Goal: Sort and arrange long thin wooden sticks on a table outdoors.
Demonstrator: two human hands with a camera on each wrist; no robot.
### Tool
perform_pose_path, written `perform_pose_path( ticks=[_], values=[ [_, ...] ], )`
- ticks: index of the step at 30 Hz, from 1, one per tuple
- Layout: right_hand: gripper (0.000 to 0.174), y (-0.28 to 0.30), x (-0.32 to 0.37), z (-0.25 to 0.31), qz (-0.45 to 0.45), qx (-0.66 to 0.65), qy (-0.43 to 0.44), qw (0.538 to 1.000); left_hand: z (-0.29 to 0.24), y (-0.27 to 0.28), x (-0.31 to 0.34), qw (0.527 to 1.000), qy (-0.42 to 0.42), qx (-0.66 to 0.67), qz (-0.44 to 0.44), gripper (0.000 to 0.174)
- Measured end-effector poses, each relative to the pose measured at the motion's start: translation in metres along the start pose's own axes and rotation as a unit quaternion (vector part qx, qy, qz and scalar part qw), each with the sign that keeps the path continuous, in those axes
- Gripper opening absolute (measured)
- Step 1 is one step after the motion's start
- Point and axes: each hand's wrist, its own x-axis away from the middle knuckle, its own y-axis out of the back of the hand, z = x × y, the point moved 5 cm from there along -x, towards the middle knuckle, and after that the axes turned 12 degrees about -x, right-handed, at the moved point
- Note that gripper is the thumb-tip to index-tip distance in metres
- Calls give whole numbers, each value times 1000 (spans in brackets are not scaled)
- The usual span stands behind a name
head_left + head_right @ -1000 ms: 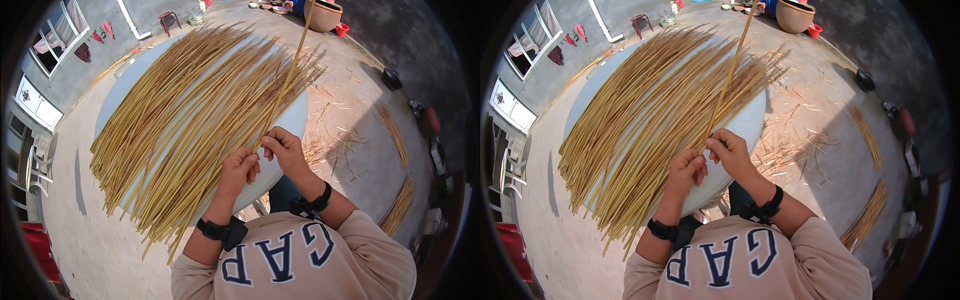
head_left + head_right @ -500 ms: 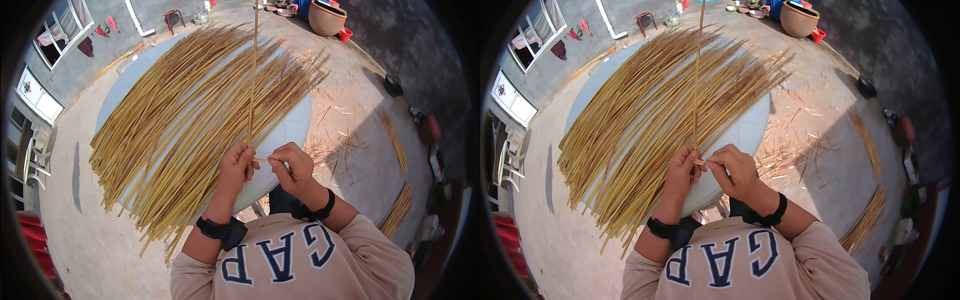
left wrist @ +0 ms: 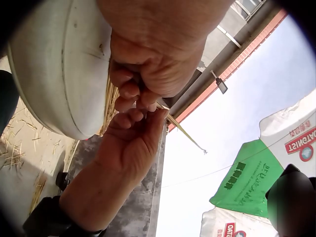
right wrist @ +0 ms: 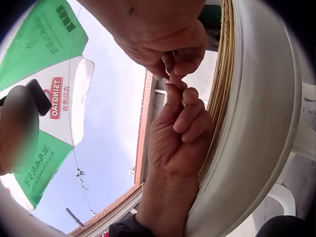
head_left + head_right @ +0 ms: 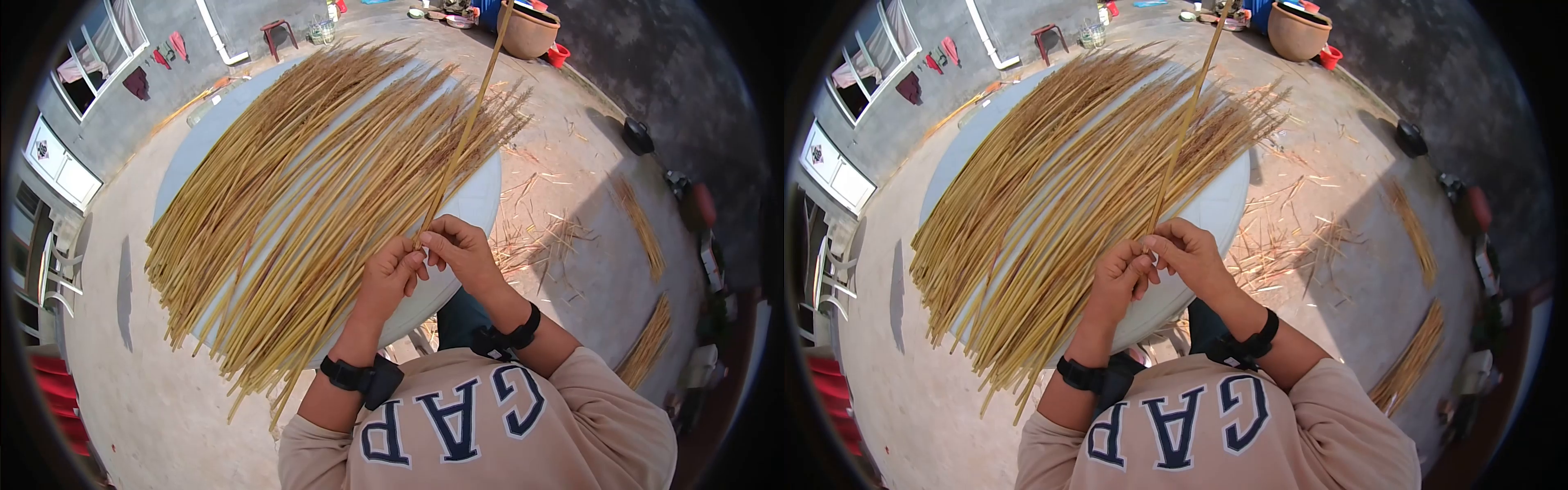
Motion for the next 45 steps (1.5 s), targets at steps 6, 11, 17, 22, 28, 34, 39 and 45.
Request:
perform_pose_path(
  ticks=[6, 11, 17, 22, 28, 34, 39, 45],
  values=[
    [16, 3, -3, 8, -46, -44, 57, 996, 0, -1, 0, 999, 18, -39, 10, 14],
    [13, 6, -2, 3, -50, -59, 94, 993, 0, -3, 1, 1000, 16, -16, 18, 14],
    [16, 6, -4, -13, -87, -204, 17, 975, -1, 1, 1, 998, 17, 59, 10, 16],
    [16, 24, -5, -2, -150, -226, 70, 960, -3, 4, 3, 995, 32, 94, -8, 18],
    [31, 84, -16, 8, -236, -418, 97, 872, -1, -1, 1, 992, 45, 111, 40, 21],
    [24, 12, 2, 13, -26, -168, 12, 985, -1, -4, 2, 995, 44, 81, 43, 22],
    [14, 1, 1, -2, 30, -11, 77, 997, -1, -4, 1, 995, 33, 83, 46, 22],
    [9, 0, 1, 0, -11, 3, 32, 999, -4, -6, 2, 995, 31, 82, 54, 21]
  ],
)
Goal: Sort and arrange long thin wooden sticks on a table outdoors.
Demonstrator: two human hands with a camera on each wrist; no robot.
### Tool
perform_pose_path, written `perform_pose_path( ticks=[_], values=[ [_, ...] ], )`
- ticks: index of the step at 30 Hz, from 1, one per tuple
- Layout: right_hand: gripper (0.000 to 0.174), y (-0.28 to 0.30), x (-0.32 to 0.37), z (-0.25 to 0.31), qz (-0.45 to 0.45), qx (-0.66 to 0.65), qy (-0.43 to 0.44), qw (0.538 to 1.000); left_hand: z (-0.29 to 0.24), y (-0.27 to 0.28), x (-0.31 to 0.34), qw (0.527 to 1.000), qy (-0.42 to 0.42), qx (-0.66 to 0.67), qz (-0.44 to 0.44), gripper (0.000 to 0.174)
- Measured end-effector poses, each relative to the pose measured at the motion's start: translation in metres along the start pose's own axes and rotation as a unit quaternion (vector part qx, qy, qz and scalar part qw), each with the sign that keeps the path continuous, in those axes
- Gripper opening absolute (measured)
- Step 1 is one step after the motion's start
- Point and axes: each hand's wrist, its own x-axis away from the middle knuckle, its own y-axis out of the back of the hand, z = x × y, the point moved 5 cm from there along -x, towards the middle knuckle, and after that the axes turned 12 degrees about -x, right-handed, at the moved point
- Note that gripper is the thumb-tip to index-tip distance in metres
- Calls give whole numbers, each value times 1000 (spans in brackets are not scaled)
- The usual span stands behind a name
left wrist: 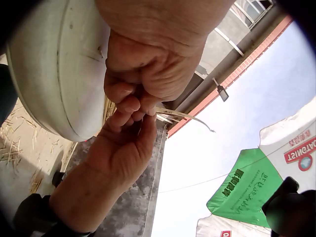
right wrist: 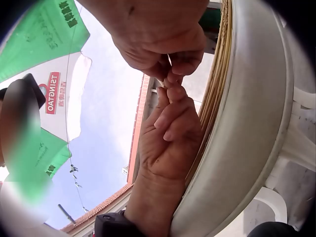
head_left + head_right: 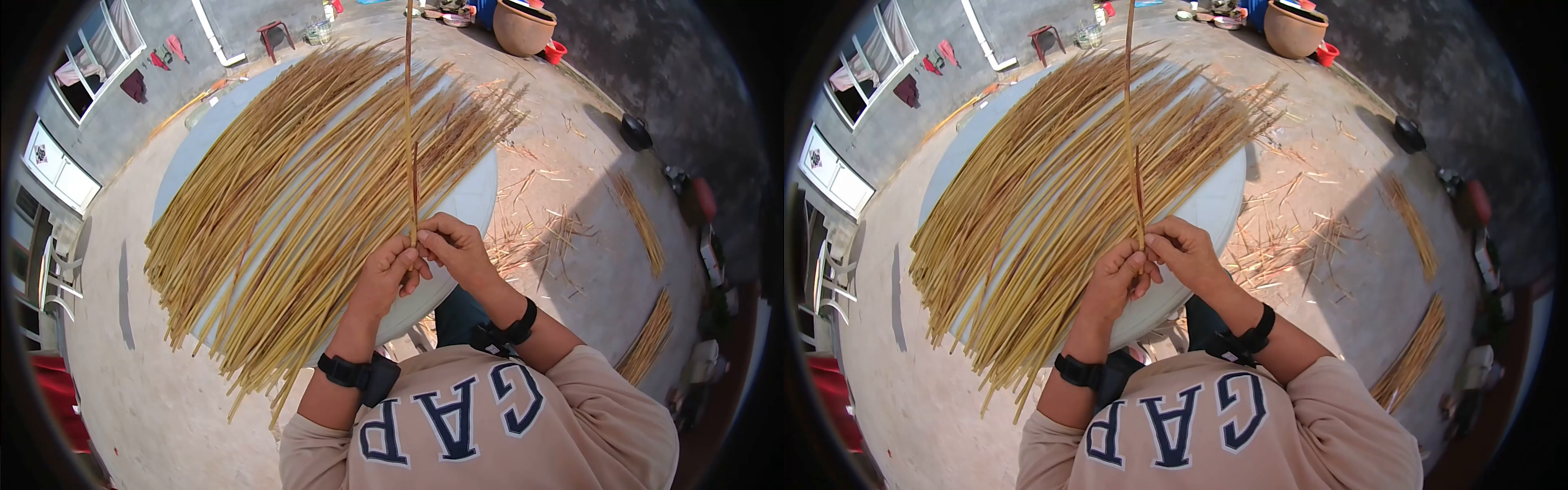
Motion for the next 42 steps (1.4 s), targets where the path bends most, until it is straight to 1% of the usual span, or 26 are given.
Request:
perform_pose_path(
  ticks=[3, 5, 6, 8, 9, 10, 11, 12, 14, 16, 18, 19, 20, 21, 23, 24, 29, 34, 36, 37, 38, 39, 41, 42],
  values=[
    [12, 4, -1, -2, -21, 11, 7, 1000, 3, 1, -1, 1000, -2, -6, 8, 20],
    [17, 14, -1, -7, -65, -71, -12, 995, 3, 2, -1, 1000, 1, -11, -5, 19],
    [17, 15, -1, -6, -64, -70, -13, 995, 3, 3, 0, 1000, 4, -17, -18, 18],
    [20, 23, 0, 4, -139, -129, 79, 979, -1, 2, 1, 999, -2, -40, -24, 16],
    [20, 21, 0, 6, -139, -128, 77, 979, -3, 1, 1, 997, -8, -65, -29, 15],
    [21, 13, 1, 14, -103, -84, 109, 985, -3, 0, 1, 998, -7, -63, -29, 15],
    [21, 7, 2, 21, -68, -40, 139, 987, -5, -1, 2, 994, -16, -102, -39, 14],
    [21, 7, 2, 23, -69, -39, 139, 987, -6, -1, 2, 988, -26, -141, -49, 13],
    [21, 2, 1, 21, -25, -46, 106, 993, -6, -2, 2, 988, -31, -144, -50, 13],
    [21, 2, 1, 20, -21, -62, 94, 993, -3, -1, 1, 987, -36, -147, -56, 13],
    [20, 1, 0, 18, -15, -79, 80, 994, -4, -1, 2, 969, -115, -207, -77, 13],
    [21, 3, -1, 15, -23, -104, 57, 993, -4, 0, 3, 969, -114, -206, -78, 13],
    [21, 3, -2, 12, -31, -128, 34, 991, -12, -1, 6, 953, -125, -261, -88, 12],
    [21, 3, -2, 12, -31, -128, 33, 991, -17, -2, 8, 934, -136, -314, -97, 11],
    [23, 2, -3, 11, -41, -172, 23, 984, -20, -4, 9, 927, -146, -327, -108, 11],
    [23, 2, -4, 11, -41, -172, 23, 984, -22, -4, 9, 920, -157, -339, -119, 11],
    [23, 5, -5, 8, -38, -198, -2, 979, -22, -5, 10, 907, -180, -364, -115, 10],
    [22, 4, -2, 11, -35, -202, 5, 979, -26, -8, 13, 898, -209, -371, -108, 10],
    [21, 2, 2, 14, -39, -199, 12, 979, -23, -7, 12, 931, -160, -314, -97, 11],
    [21, -1, 5, 18, -27, -144, 51, 988, -23, -7, 12, 930, -162, -315, -97, 11],
    [20, -4, 9, 22, -15, -88, 91, 992, -19, -6, 11, 941, -148, -286, -105, 11],
    [20, -4, 11, 20, -15, -88, 92, 992, -16, -4, 10, 951, -134, -256, -112, 12],
    [20, -4, 16, 20, -22, -20, 128, 991, -13, -4, 10, 951, -134, -255, -113, 12],
    [20, -5, 17, 20, -19, -19, 126, 992, -12, -3, 10, 951, -131, -254, -116, 12]
  ],
)
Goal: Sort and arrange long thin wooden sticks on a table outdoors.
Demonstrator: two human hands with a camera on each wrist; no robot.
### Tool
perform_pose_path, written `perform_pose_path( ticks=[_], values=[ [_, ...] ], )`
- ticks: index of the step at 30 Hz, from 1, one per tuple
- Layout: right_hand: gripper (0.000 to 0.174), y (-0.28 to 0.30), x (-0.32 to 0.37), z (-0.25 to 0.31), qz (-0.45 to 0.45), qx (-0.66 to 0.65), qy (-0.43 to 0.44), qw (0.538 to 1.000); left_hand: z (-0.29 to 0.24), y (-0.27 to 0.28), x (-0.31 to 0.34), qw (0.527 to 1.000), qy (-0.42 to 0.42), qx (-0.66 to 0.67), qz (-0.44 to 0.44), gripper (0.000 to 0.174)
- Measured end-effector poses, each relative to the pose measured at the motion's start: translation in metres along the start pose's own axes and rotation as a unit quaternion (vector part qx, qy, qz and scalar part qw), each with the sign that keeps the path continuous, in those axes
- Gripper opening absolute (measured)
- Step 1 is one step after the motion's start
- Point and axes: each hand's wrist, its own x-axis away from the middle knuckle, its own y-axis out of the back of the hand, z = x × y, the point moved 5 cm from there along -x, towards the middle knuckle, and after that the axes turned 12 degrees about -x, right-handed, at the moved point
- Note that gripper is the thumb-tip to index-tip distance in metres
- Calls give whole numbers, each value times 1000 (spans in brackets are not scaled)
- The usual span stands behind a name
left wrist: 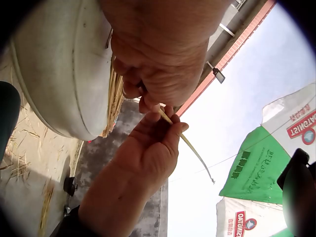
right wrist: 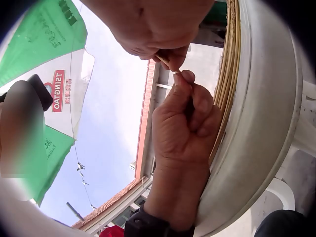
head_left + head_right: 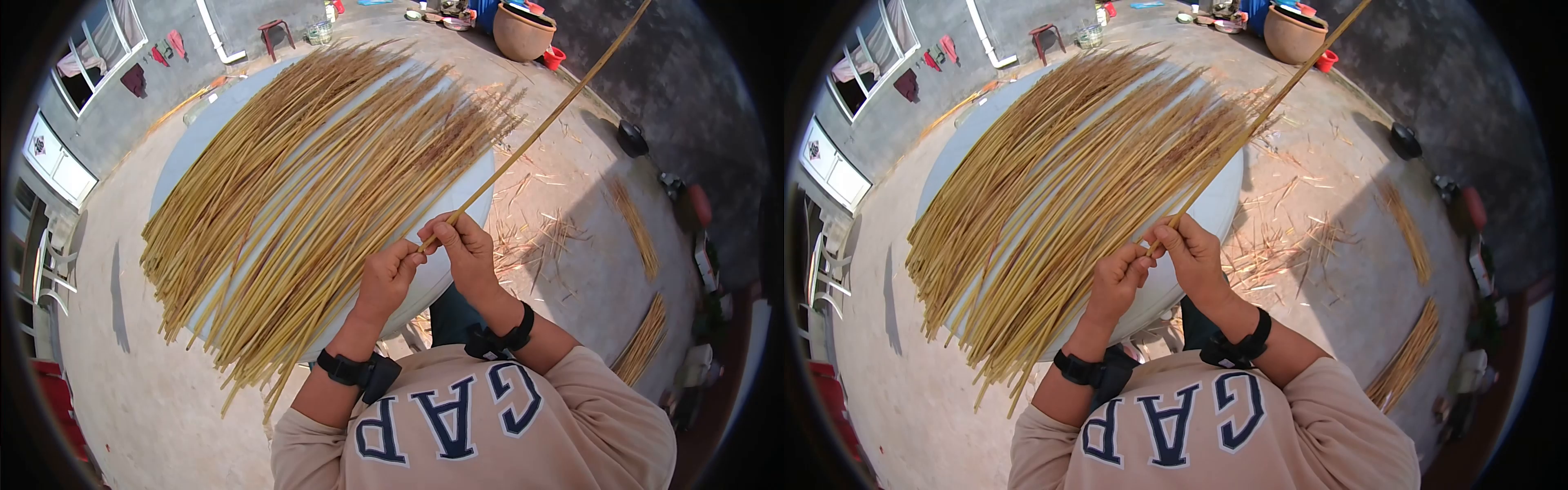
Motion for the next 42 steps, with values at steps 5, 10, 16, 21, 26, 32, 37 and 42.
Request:
perform_pose_path(
  ticks=[5, 10, 16, 21, 26, 32, 37, 42],
  values=[
    [16, -4, 4, 3, -34, 32, 31, 998, 5, -1, 0, 1000, 13, -10, 1, 13],
    [21, -7, -2, 4, -25, 8, 30, 999, -2, 2, -1, 997, -7, -71, -15, 8],
    [29, -4, -5, -5, -56, -105, -39, 992, -24, 1, 0, 960, -162, -209, -90, 3],
    [30, 0, -10, -10, -70, -146, -91, 982, -23, -3, 2, 940, -207, -249, -107, 5],
    [30, 3, -13, -15, -51, -153, -124, 979, -25, -4, 3, 929, -227, -275, -101, 5],
    [30, 7, -15, -15, -63, -135, -166, 975, -24, -7, 4, 927, -227, -286, -88, 6],
    [31, 12, -16, -19, -68, -151, -210, 964, -21, -7, 4, 939, -193, -277, -67, 5],
    [30, 16, -12, -37, -62, -204, -291, 933, -24, -11, 8, 940, -237, -239, -59, 7]
  ],
)
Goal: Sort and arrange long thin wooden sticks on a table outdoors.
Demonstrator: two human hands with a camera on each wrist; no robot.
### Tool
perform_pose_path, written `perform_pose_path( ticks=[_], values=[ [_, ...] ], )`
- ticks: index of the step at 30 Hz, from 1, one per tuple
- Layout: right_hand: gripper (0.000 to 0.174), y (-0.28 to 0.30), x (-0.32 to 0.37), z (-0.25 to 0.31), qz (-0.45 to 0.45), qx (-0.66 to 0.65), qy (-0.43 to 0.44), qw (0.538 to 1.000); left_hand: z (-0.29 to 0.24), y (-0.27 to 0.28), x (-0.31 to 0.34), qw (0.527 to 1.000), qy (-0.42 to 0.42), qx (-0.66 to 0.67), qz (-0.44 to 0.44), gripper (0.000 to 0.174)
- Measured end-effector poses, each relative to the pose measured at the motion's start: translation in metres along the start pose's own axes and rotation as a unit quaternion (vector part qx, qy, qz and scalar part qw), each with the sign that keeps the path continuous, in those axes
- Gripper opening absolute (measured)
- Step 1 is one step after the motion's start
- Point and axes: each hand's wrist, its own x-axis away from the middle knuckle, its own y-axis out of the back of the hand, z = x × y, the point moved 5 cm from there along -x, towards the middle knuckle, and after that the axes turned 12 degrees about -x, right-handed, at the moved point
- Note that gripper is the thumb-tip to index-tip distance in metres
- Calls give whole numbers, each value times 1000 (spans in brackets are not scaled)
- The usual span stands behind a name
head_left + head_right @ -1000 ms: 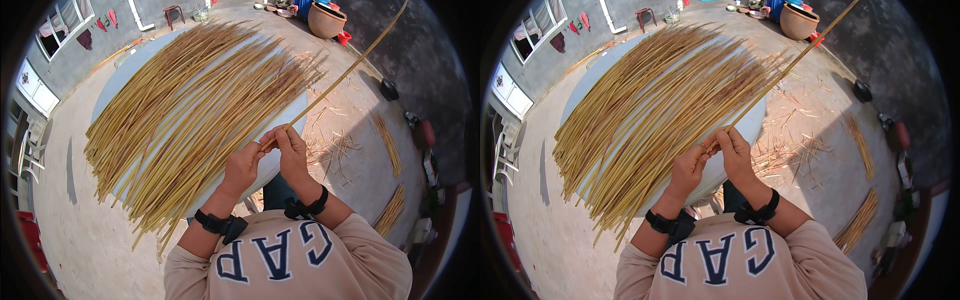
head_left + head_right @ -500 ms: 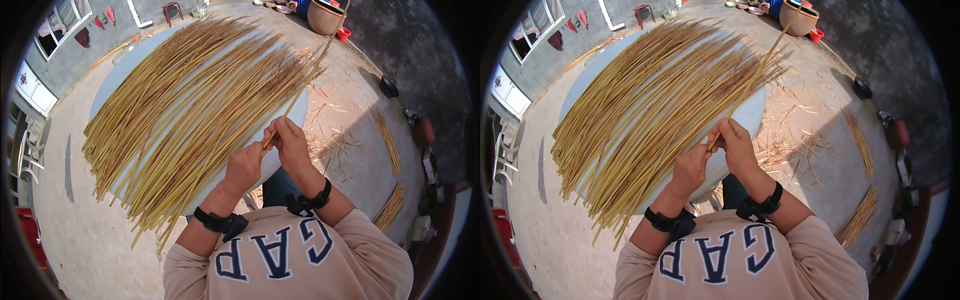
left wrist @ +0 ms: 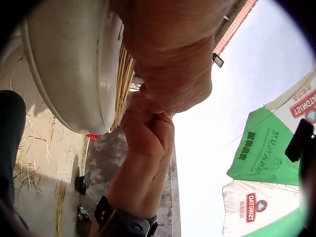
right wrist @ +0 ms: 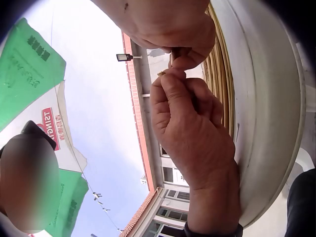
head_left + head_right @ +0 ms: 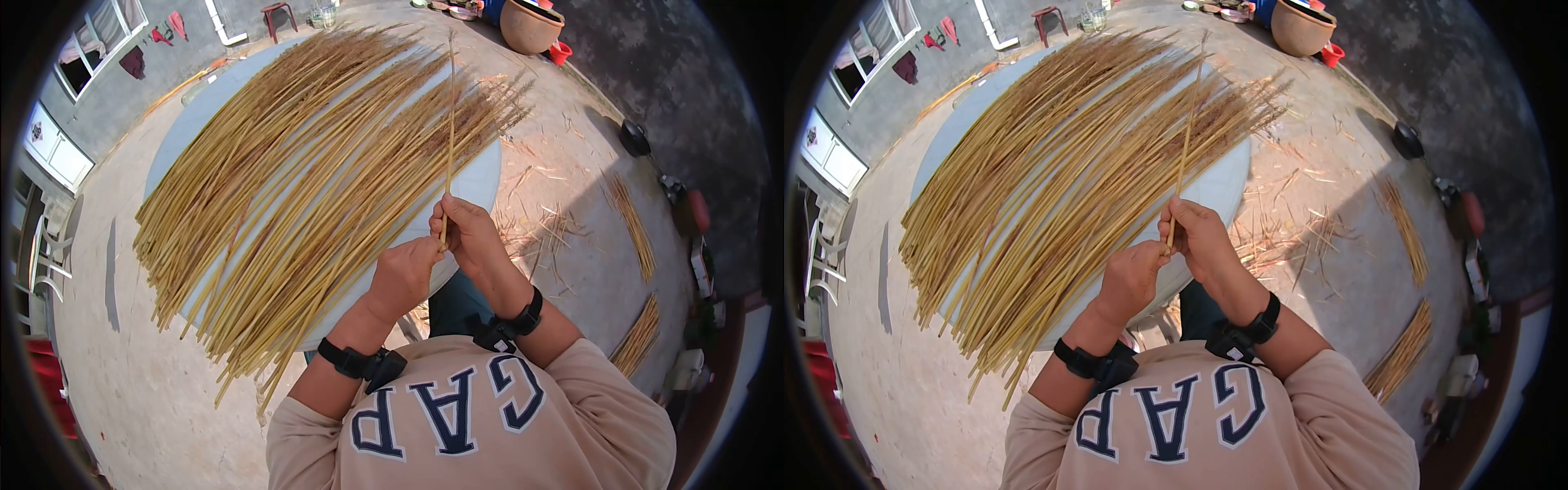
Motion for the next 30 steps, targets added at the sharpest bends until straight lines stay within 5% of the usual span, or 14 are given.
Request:
perform_pose_path(
  ticks=[7, 12, 21, 30],
  values=[
    [29, -12, 9, 29, -11, 60, 184, 981, 1, 6, -7, 996, 32, 79, 20, 8],
    [29, -9, 10, 42, 14, 51, 208, 977, -1, -10, -2, 952, 42, 242, 182, 14],
    [29, -7, 11, 27, 28, -53, 111, 992, 17, 8, -2, 954, 195, 223, 47, 16],
    [27, -16, 13, 4, 17, 24, 119, 992, 29, -1, 5, 964, 208, 165, -3, 19]
  ],
)
